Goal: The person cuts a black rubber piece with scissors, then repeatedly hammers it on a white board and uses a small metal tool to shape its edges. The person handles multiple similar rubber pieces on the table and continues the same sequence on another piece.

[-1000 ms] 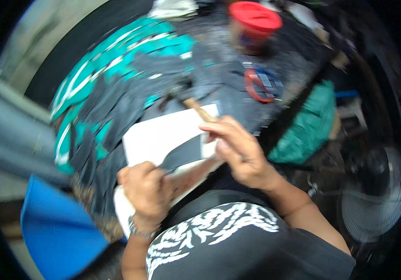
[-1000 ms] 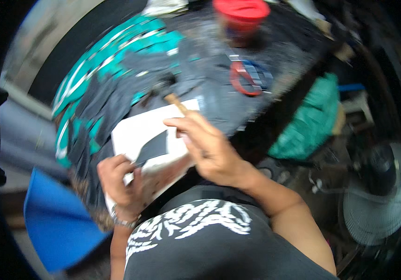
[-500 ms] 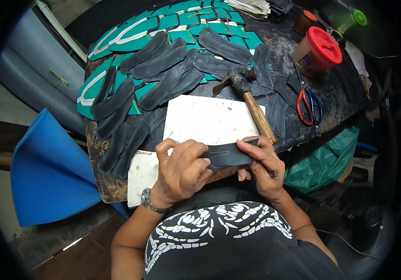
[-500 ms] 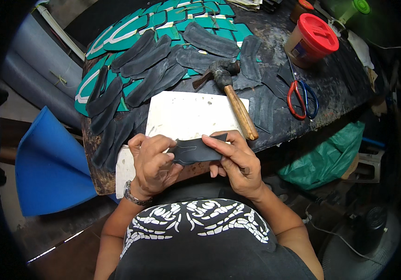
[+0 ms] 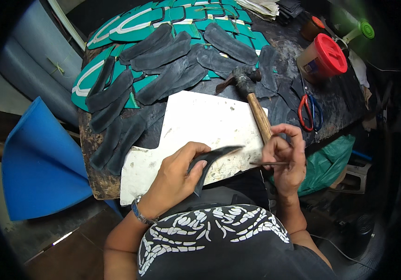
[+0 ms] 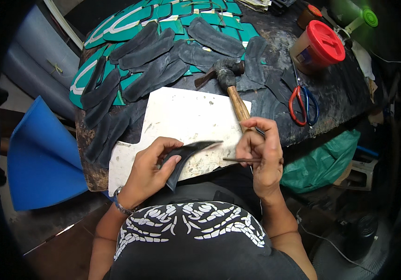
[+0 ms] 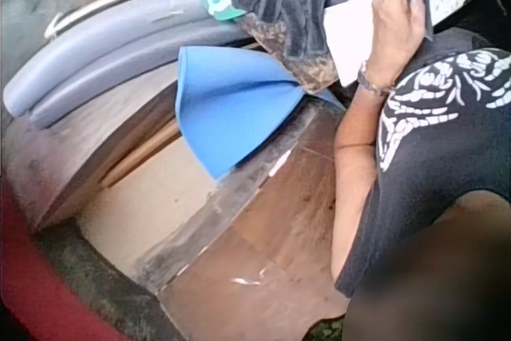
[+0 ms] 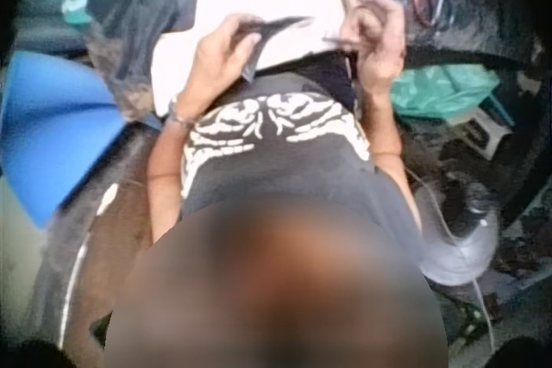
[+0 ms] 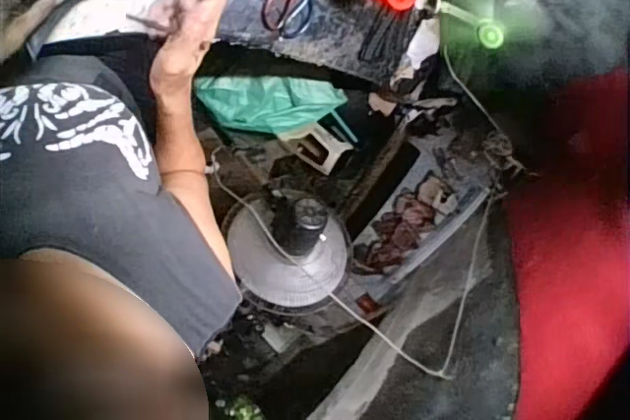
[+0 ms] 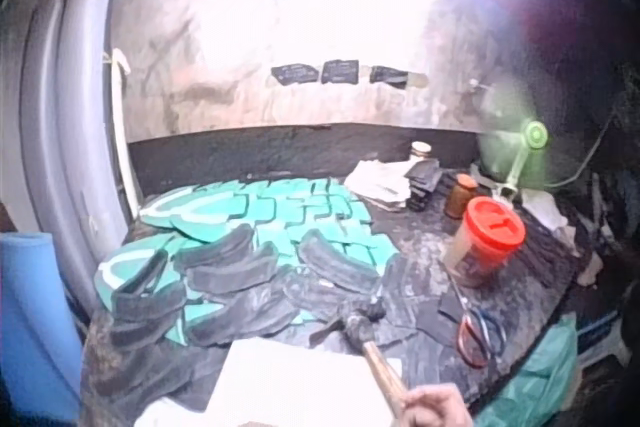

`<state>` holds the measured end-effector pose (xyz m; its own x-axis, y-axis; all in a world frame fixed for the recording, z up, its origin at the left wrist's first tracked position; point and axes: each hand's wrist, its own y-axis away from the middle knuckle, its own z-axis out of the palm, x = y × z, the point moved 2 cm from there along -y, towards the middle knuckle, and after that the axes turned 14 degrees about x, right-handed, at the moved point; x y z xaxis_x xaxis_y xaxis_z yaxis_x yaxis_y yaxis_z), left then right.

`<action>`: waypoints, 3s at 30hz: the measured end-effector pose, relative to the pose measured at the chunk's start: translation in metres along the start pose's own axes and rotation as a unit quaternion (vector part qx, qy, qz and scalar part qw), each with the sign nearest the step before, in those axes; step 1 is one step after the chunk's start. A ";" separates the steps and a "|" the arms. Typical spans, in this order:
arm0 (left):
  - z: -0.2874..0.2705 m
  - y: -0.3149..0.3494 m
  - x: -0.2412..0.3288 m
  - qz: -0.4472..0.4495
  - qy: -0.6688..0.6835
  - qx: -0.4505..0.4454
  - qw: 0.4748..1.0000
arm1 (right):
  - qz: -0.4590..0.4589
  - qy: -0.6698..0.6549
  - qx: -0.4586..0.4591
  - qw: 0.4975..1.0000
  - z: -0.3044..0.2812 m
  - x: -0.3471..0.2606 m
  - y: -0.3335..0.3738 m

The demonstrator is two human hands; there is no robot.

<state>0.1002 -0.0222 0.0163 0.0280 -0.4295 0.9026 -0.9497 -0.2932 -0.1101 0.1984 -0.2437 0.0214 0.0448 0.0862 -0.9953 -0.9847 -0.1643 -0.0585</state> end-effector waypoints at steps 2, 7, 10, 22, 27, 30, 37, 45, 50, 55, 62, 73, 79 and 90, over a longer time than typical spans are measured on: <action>0.002 -0.001 -0.002 0.079 -0.099 0.022 0.992 | 0.020 0.022 -0.018 0.999 0.004 -0.002 0.002; 0.005 -0.003 -0.011 0.107 -0.120 0.057 0.985 | 0.054 0.040 -0.044 0.997 0.028 0.017 0.012; 0.006 -0.001 -0.015 0.082 -0.111 0.076 0.987 | -0.061 0.084 -0.081 0.991 0.038 0.027 0.004; 0.009 0.000 -0.013 0.100 -0.124 0.092 0.983 | -0.069 0.066 -0.051 0.994 0.037 0.040 0.001; 0.013 -0.009 -0.008 0.096 -0.147 0.070 0.982 | -0.079 0.064 -0.072 0.992 0.033 0.040 -0.001; 0.016 -0.011 -0.011 0.115 -0.169 0.052 0.978 | -0.162 0.087 -0.074 0.980 0.033 0.039 -0.002; 0.018 -0.010 -0.013 0.127 -0.173 0.072 0.974 | -0.283 0.139 -0.115 0.942 0.037 0.039 -0.001; 0.022 -0.014 -0.017 0.143 -0.145 0.090 0.975 | -0.246 0.099 -0.054 0.963 0.037 0.042 0.000; 0.025 -0.004 -0.015 0.289 -0.201 0.130 0.927 | -0.223 0.130 -0.034 0.965 0.034 0.041 0.005; 0.024 -0.004 -0.016 0.276 -0.194 0.124 0.933 | -0.244 0.097 -0.034 0.964 0.034 0.043 0.006; 0.022 -0.012 -0.014 0.147 -0.169 0.087 0.971 | -0.260 0.110 -0.112 0.953 0.036 0.040 -0.003; 0.019 -0.013 -0.013 0.134 -0.172 0.075 0.973 | -0.306 0.177 -0.158 0.922 0.044 0.038 -0.005; 0.019 -0.013 -0.015 0.129 -0.168 0.073 0.975 | -0.303 0.197 -0.178 0.915 0.045 0.035 -0.006; 0.019 -0.012 -0.016 0.116 -0.172 0.072 0.976 | -0.313 0.198 -0.185 0.910 0.045 0.037 -0.005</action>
<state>0.1175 -0.0279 -0.0051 -0.0560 -0.7519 0.6569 -0.8902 -0.2603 -0.3738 0.1974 -0.1950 -0.0113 0.7063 -0.0717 -0.7043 -0.6250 -0.5305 -0.5727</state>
